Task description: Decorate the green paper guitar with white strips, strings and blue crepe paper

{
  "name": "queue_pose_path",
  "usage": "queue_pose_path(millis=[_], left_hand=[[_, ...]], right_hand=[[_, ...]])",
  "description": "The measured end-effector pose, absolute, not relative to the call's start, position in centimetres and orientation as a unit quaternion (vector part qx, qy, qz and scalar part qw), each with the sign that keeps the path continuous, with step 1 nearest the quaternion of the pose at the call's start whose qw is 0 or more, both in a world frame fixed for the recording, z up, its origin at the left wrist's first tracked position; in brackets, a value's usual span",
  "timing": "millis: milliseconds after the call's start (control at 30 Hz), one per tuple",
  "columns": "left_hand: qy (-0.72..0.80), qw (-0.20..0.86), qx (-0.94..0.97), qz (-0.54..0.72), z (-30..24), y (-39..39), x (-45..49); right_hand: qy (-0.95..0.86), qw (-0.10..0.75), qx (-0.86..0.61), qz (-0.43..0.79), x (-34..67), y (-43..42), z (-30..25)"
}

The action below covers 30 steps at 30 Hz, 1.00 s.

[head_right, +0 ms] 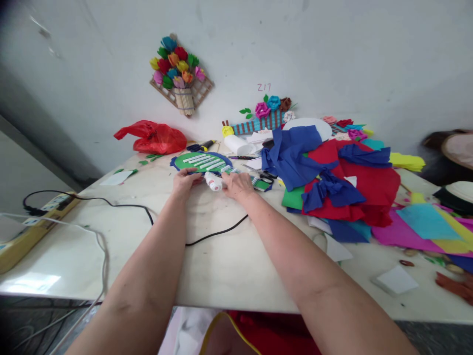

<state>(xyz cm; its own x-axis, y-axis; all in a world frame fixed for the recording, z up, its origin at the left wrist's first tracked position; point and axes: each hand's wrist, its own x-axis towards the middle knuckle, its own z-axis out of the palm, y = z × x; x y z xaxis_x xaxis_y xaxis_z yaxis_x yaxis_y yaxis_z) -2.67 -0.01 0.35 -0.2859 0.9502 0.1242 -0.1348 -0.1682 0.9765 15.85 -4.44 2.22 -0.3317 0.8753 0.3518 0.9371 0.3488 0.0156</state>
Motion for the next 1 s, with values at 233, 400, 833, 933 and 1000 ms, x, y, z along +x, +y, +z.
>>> queue_pose_path(millis=[233, 400, 833, 933, 1000], left_hand=[[0.498, 0.411, 0.426, 0.633, 0.3, -0.1, -2.6], [0.501, 0.410, 0.420, 0.636, 0.2, 0.1, -2.7], [0.509, 0.418, 0.408, 0.632, 0.0, 0.4, -2.8], [0.507, 0.419, 0.403, 0.635, 0.1, 0.4, -2.8], [0.506, 0.418, 0.404, 0.638, 0.1, 0.4, -2.8]], right_hand=[[-0.815, 0.122, -0.554, -0.121, 16.2, -4.1, 2.2], [-0.811, 0.120, -0.561, -0.117, 16.5, -3.9, 2.3], [-0.793, 0.165, -0.577, -0.101, 17.6, -3.0, 1.9], [-0.783, 0.173, -0.591, -0.088, 17.8, -2.9, 2.2], [-0.773, 0.184, -0.602, -0.077, 18.0, -2.8, 2.4]])
